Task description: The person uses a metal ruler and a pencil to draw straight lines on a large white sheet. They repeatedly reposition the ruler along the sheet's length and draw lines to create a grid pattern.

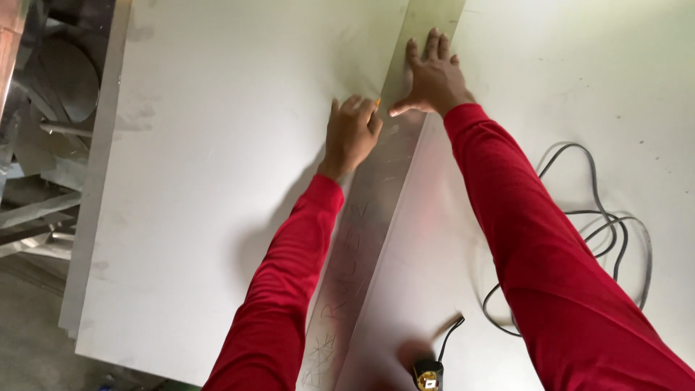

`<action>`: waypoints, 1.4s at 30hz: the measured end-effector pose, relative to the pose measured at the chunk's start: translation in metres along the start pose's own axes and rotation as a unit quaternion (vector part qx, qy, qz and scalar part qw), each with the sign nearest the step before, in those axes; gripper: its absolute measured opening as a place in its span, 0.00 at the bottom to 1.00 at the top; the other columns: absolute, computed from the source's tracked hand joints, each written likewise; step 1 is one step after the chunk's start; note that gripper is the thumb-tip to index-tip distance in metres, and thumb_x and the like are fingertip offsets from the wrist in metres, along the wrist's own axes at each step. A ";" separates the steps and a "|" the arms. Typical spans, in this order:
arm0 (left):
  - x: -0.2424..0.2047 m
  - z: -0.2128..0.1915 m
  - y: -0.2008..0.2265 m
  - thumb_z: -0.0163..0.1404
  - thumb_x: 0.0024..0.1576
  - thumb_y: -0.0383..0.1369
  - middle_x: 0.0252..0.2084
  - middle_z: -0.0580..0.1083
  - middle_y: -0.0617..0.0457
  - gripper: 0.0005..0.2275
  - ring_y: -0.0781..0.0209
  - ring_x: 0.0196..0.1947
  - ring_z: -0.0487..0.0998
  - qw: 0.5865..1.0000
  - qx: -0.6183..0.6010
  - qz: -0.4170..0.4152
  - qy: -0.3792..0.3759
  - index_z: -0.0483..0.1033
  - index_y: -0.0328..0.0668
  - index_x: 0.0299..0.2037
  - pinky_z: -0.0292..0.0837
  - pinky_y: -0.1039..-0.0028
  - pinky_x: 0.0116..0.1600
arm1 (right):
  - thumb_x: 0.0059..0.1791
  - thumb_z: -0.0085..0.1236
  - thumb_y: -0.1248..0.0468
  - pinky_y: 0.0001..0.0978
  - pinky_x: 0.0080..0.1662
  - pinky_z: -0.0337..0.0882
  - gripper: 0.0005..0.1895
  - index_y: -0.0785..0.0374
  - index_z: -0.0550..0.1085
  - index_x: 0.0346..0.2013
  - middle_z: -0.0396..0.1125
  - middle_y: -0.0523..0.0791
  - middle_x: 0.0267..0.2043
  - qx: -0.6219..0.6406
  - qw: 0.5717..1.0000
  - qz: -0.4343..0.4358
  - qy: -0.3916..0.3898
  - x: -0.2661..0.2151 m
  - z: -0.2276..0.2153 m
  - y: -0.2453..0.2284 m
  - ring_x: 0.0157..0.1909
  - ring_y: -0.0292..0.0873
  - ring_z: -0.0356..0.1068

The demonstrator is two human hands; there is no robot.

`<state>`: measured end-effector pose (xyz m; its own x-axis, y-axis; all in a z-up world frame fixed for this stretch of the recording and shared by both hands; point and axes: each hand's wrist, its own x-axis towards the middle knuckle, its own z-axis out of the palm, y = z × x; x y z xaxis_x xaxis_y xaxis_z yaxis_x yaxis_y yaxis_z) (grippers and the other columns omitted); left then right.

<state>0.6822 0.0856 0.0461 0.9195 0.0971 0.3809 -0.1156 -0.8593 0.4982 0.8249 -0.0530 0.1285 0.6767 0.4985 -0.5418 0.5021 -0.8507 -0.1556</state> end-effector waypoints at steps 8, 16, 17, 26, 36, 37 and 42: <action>-0.142 -0.074 0.035 0.54 0.59 0.29 0.49 0.78 0.42 0.05 0.46 0.62 0.73 0.994 -0.002 -0.051 -0.097 0.76 0.40 0.43 0.55 0.38 0.72 | 0.35 0.73 0.37 0.74 0.71 0.39 0.76 0.61 0.32 0.79 0.17 0.62 0.77 0.008 1.000 0.018 -0.011 -0.011 -0.009 -0.009 0.78 0.64 0.17; -0.238 -0.101 0.105 0.43 0.70 0.29 0.71 0.67 0.44 0.21 0.50 0.71 0.68 0.983 -0.168 -0.054 -0.047 0.56 0.40 0.73 0.51 0.53 0.80 | 0.36 0.71 0.39 0.76 0.70 0.34 0.74 0.60 0.31 0.79 0.16 0.61 0.77 0.002 1.000 0.016 -0.011 -0.011 -0.009 -0.012 0.78 0.63 0.17; -0.251 -0.095 0.112 0.43 0.70 0.29 0.71 0.67 0.44 0.21 0.50 0.71 0.68 0.983 -0.168 -0.058 -0.049 0.56 0.40 0.73 0.51 0.53 0.80 | 0.36 0.71 0.39 0.76 0.70 0.34 0.74 0.60 0.31 0.79 0.16 0.61 0.77 0.002 1.000 0.015 -0.015 -0.014 -0.006 -0.011 0.78 0.63 0.17; -0.280 -0.066 0.118 0.43 0.68 0.26 0.65 0.71 0.39 0.19 0.45 0.65 0.74 0.987 -0.144 -0.070 -0.021 0.62 0.32 0.69 0.66 0.56 0.73 | 0.36 0.67 0.38 0.73 0.66 0.15 0.69 0.58 0.37 0.80 0.19 0.59 0.80 0.026 0.998 0.012 0.051 -0.022 0.025 -0.007 0.77 0.61 0.12; -0.277 -0.056 0.116 0.47 0.64 0.29 0.57 0.77 0.41 0.14 0.49 0.57 0.79 0.994 -0.058 -0.022 0.095 0.75 0.32 0.58 0.71 0.65 0.66 | 0.49 0.49 0.69 0.71 0.67 0.52 0.22 0.52 0.73 0.58 0.61 0.52 0.64 0.061 0.935 -0.136 0.321 -0.165 0.242 -0.074 0.68 0.63 0.59; -0.280 -0.055 0.115 0.47 0.64 0.29 0.56 0.77 0.40 0.14 0.48 0.56 0.79 0.992 -0.062 -0.028 0.109 0.75 0.32 0.57 0.72 0.65 0.66 | 0.45 0.48 0.73 0.69 0.68 0.53 0.28 0.53 0.71 0.60 0.62 0.52 0.63 0.098 0.940 -0.138 0.295 -0.186 0.256 -0.086 0.68 0.62 0.61; -0.288 -0.052 0.109 0.43 0.67 0.29 0.54 0.78 0.42 0.13 0.49 0.54 0.80 0.970 -0.197 -0.100 0.103 0.72 0.34 0.60 0.76 0.63 0.61 | 0.42 0.60 0.63 0.66 0.72 0.43 0.40 0.64 0.63 0.69 0.49 0.59 0.76 0.059 0.978 -0.089 0.178 -0.222 0.234 -0.121 0.77 0.63 0.48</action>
<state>0.3855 -0.0093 0.0315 0.8485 0.3747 0.3736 -0.1148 -0.5590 0.8212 0.4880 -0.1000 0.0742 0.7387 0.6497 -0.1792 0.5779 -0.7475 -0.3276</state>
